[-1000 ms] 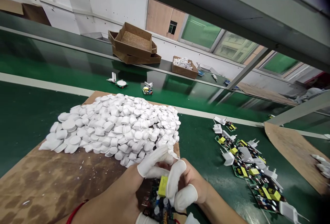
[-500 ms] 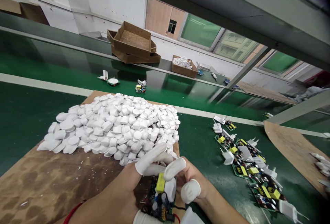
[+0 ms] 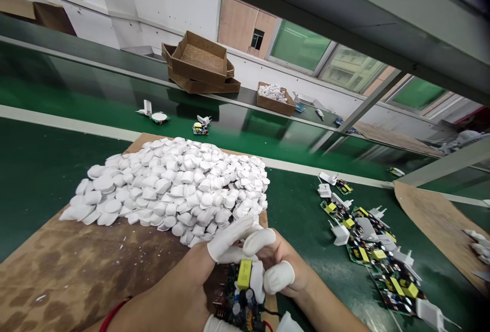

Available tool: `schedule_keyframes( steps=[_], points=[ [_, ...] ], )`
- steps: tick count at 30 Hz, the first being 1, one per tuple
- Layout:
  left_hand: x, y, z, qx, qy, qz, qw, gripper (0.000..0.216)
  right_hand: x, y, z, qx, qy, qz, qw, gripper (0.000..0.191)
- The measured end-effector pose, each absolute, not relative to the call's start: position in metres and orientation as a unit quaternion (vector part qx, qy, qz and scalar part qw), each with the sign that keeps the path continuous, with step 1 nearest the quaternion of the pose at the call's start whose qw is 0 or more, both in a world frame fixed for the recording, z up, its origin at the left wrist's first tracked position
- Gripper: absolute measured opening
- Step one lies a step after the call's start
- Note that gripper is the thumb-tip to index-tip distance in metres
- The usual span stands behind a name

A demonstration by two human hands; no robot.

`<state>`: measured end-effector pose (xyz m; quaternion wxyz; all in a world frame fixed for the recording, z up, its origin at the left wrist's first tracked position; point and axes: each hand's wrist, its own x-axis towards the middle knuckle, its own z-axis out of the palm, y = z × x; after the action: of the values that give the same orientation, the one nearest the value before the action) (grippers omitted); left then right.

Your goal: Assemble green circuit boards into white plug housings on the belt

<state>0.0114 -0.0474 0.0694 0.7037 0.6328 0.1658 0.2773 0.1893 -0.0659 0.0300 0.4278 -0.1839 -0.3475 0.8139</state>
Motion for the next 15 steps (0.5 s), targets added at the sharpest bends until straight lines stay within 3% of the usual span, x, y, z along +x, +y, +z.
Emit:
schedule_keyframes(
  steps=[7,15],
  points=[
    [0.0110,-0.0463,0.0657,0.671,0.165,0.294,0.661,0.066,0.1909,-0.0654,0.0298,-0.237,-0.354,0.798,0.427,0.031],
    [0.0125,-0.0452,0.0648,0.664,0.158,0.270,0.679,0.080,0.1886,-0.0643,0.0341,-0.206,-0.320,0.819,0.430,0.024]
  ],
)
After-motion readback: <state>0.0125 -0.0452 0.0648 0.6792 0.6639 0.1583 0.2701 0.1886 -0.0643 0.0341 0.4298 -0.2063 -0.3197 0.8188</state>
